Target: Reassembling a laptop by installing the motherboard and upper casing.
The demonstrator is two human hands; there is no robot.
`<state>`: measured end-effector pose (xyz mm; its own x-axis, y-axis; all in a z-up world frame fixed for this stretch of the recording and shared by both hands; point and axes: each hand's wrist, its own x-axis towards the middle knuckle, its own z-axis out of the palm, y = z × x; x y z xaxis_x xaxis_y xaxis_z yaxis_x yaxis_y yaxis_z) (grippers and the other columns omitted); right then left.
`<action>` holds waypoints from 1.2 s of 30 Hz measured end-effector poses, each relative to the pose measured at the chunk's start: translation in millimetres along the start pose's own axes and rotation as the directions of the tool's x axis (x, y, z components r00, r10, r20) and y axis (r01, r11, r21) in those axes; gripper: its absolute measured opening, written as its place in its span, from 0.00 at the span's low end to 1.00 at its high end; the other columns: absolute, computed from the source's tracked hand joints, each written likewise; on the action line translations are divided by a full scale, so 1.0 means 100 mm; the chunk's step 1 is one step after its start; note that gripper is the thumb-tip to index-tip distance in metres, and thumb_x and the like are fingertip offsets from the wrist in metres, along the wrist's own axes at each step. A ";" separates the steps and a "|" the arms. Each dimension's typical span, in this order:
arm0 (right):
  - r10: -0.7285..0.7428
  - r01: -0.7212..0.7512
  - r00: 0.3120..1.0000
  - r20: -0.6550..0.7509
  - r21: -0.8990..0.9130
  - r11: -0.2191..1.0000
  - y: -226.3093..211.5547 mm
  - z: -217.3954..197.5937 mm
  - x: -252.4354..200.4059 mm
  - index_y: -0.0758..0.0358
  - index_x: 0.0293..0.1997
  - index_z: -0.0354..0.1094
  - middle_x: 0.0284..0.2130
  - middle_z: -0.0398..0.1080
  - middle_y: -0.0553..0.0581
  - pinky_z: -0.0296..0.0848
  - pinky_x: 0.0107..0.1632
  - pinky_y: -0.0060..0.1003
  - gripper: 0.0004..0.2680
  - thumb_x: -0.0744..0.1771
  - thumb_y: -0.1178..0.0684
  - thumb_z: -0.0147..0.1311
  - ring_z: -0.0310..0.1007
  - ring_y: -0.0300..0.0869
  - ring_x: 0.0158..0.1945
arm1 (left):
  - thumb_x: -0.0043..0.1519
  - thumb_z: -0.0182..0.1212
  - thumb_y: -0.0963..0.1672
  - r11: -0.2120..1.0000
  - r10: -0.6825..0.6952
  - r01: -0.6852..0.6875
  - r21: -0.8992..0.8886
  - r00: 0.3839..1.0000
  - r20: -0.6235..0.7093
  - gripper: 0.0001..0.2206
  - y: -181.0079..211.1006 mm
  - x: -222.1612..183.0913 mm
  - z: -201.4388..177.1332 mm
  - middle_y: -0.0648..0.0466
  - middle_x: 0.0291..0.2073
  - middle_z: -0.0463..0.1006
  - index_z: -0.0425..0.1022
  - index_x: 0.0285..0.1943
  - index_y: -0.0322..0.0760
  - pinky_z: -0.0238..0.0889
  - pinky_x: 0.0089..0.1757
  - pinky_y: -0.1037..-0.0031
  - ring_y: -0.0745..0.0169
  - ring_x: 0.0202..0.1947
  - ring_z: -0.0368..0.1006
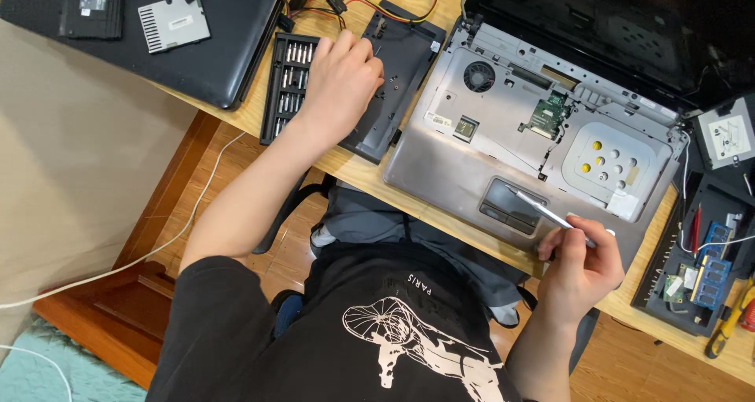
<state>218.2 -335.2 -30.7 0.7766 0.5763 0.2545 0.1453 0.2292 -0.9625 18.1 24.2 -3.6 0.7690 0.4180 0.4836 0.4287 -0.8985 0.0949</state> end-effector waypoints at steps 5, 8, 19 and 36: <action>0.107 -0.084 0.990 -0.092 0.224 0.971 0.08 -0.11 0.02 0.69 0.56 0.66 0.30 0.70 0.61 0.69 0.31 0.34 0.04 0.76 0.61 0.46 0.71 0.42 0.30 | 0.62 0.70 0.41 0.979 0.017 -0.026 -0.201 0.999 -0.046 0.05 0.16 0.02 -0.21 0.51 0.38 0.76 0.79 0.41 0.33 0.63 0.46 0.64 0.51 0.46 0.70; 0.191 -0.163 0.978 -0.078 0.278 0.947 -0.02 -0.08 0.03 0.67 0.54 0.65 0.37 0.74 0.65 0.72 0.36 0.36 0.05 0.73 0.60 0.46 0.76 0.47 0.34 | 0.66 0.66 0.38 0.661 -0.223 0.240 -0.711 0.967 0.120 0.03 0.56 -0.01 -0.37 0.51 0.37 0.80 0.79 0.45 0.31 0.66 0.43 0.70 0.58 0.41 0.73; 0.145 -0.148 0.988 0.055 0.061 0.987 -0.20 0.03 -0.06 0.73 0.49 0.65 0.37 0.74 0.66 0.80 0.41 0.40 0.05 0.70 0.69 0.50 0.78 0.45 0.37 | 0.63 0.63 0.34 -0.135 -0.127 0.317 -0.939 0.934 0.334 0.08 1.50 -0.26 -0.14 0.50 0.45 0.80 0.78 0.50 0.26 0.70 0.50 0.78 0.67 0.47 0.76; 0.017 -0.011 0.996 0.084 -0.069 0.998 -0.29 0.01 -0.18 0.75 0.51 0.65 0.43 0.74 0.66 0.83 0.52 0.40 0.05 0.70 0.69 0.51 0.81 0.48 0.47 | 0.66 0.63 0.35 -0.041 -0.021 0.333 -0.942 0.942 0.334 0.05 1.50 -0.31 -0.13 0.51 0.46 0.80 0.81 0.48 0.29 0.71 0.50 0.76 0.66 0.48 0.77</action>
<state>199.4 -351.7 -7.0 0.7250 0.6437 0.2450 0.1785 0.1679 -0.9695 52.4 -125.6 7.4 0.8740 0.4578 0.1626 -0.2080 0.0500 0.9769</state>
